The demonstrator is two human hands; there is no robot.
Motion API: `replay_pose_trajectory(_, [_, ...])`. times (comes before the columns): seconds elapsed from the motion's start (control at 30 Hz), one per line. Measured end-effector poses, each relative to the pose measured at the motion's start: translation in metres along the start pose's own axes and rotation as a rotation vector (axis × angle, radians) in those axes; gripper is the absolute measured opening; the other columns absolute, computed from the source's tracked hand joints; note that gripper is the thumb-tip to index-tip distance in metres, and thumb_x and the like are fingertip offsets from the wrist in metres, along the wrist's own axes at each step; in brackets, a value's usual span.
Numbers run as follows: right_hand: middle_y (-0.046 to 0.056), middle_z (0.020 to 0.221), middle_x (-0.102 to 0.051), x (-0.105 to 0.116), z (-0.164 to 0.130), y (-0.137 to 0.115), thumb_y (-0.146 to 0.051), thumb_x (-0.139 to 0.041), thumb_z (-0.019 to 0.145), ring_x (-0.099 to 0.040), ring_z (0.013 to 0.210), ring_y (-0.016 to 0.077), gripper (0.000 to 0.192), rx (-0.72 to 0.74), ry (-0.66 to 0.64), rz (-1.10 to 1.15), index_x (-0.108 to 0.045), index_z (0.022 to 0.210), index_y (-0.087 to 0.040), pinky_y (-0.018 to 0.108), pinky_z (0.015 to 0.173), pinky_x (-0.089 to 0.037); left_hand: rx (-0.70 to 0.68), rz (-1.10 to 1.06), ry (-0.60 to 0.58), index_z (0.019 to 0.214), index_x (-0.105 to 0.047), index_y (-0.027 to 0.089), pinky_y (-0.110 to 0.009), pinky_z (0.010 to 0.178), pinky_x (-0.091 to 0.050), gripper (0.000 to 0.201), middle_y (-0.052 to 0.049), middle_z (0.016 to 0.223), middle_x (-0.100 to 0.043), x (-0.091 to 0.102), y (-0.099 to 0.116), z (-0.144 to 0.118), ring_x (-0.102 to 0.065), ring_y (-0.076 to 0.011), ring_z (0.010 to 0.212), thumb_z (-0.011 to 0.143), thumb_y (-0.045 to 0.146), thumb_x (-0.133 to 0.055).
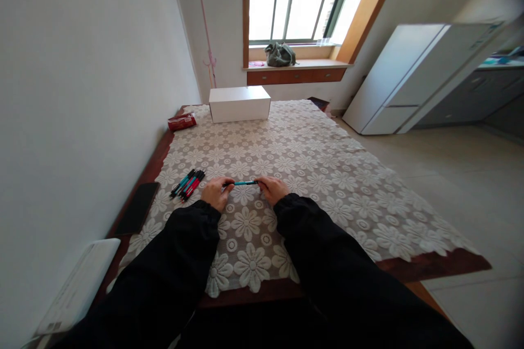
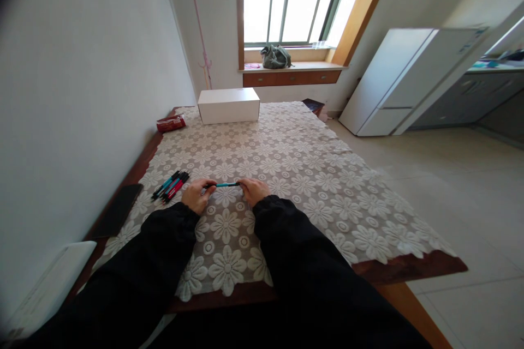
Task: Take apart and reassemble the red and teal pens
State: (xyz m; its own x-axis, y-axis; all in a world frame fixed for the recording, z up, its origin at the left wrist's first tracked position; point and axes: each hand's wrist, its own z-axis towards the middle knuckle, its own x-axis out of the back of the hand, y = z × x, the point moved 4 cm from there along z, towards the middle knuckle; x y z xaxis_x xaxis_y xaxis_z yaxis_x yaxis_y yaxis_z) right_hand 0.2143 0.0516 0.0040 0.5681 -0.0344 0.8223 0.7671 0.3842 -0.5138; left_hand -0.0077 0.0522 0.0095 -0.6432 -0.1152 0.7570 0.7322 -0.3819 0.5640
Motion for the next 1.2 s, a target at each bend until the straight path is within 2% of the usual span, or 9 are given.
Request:
replay_pose_trajectory(0.2, [0.003,0.106,-0.071,0.0,0.001,0.006,-0.021,-0.05,0.093,-0.063,0.097,0.02,0.024,-0.039,0.008,-0.02,-0.069,0.107,-0.027,0.03,0.082,-0.047,-0.01,-0.09,0.027,0.093,-0.07,0.023,-0.033,0.083,-0.053,0.013,-0.003,0.095,-0.073,0.001,0.003,-0.001,-0.066,-0.0194,0.091,0.084,0.029,-0.063])
replay_pose_trajectory(0.43, [0.002,0.104,-0.07,0.003,0.0,0.003,-0.021,-0.051,0.094,-0.062,0.097,0.0178,0.024,-0.003,0.052,-0.005,-0.069,0.108,-0.026,0.027,0.083,-0.046,-0.016,-0.12,0.061,0.091,-0.07,0.023,-0.032,0.082,-0.054,0.011,-0.002,0.092,-0.073,0.004,0.007,-0.002,-0.066,-0.018,0.086,0.082,0.028,-0.066])
replay_pose_trajectory(0.6, [0.004,0.1,-0.069,0.002,0.002,0.006,-0.026,-0.051,0.094,-0.062,0.095,0.0185,0.023,0.001,0.022,-0.098,-0.071,0.106,-0.027,0.027,0.08,-0.046,-0.009,-0.09,0.063,0.093,-0.07,0.023,-0.031,0.083,-0.052,0.013,-0.003,0.094,-0.072,0.004,0.008,-0.003,-0.065,-0.0183,0.087,0.084,0.031,-0.064])
replay_pose_trajectory(0.7, [0.005,0.1,-0.07,0.017,0.004,0.028,-0.028,-0.053,0.092,-0.062,0.093,0.0207,0.023,-0.07,0.072,-0.154,-0.072,0.104,-0.028,0.029,0.08,-0.046,0.006,-0.006,0.067,0.097,-0.069,0.022,-0.033,0.086,-0.05,0.019,-0.004,0.097,-0.072,0.008,0.005,0.0,-0.065,-0.0192,0.088,0.086,0.036,-0.061])
replay_pose_trajectory(0.87, [0.007,0.099,-0.072,0.071,-0.008,0.097,-0.032,-0.054,0.088,-0.063,0.089,0.024,0.025,-0.45,0.356,-0.251,-0.075,0.1,-0.026,0.032,0.076,-0.046,0.123,0.292,0.065,0.098,-0.068,0.022,-0.036,0.087,-0.046,0.022,-0.008,0.1,-0.071,0.033,-0.007,0.008,-0.061,-0.0255,0.097,0.088,0.038,-0.056])
replay_pose_trajectory(0.97, [0.009,0.089,-0.073,0.09,-0.021,0.127,-0.036,-0.057,0.083,-0.064,0.086,0.0266,0.028,-0.649,0.401,-0.297,-0.076,0.099,-0.025,0.033,0.072,-0.046,0.239,0.438,0.076,0.098,-0.067,0.023,-0.038,0.088,-0.044,0.023,-0.008,0.105,-0.069,0.054,-0.019,0.011,-0.058,-0.0285,0.103,0.086,0.039,-0.056])
replay_pose_trajectory(1.07, [0.012,0.089,-0.071,0.093,-0.027,0.137,-0.033,-0.056,0.081,-0.065,0.085,0.0283,0.026,-0.717,0.367,-0.312,-0.076,0.095,-0.023,0.036,0.072,-0.046,0.332,0.497,0.082,0.097,-0.066,0.022,-0.04,0.087,-0.044,0.023,-0.01,0.107,-0.066,0.071,-0.033,0.012,-0.058,-0.0306,0.105,0.085,0.038,-0.055])
replay_pose_trajectory(1.13, [0.012,0.093,-0.07,0.091,-0.027,0.136,-0.029,-0.057,0.079,-0.064,0.087,0.028,0.023,-0.708,0.337,-0.332,-0.075,0.092,-0.022,0.037,0.075,-0.046,0.387,0.519,0.092,0.099,-0.065,0.022,-0.04,0.086,-0.045,0.024,-0.011,0.109,-0.065,0.081,-0.045,0.011,-0.058,-0.0305,0.105,0.083,0.037,-0.055])
replay_pose_trajectory(1.2, [0.012,0.097,-0.068,0.088,-0.025,0.132,-0.028,-0.058,0.079,-0.063,0.09,0.0273,0.02,-0.673,0.329,-0.352,-0.072,0.09,-0.02,0.037,0.077,-0.045,0.443,0.534,0.036,0.101,-0.064,0.022,-0.038,0.083,-0.046,0.028,-0.011,0.107,-0.065,0.086,-0.058,0.009,-0.06,-0.03,0.102,0.081,0.04,-0.057])
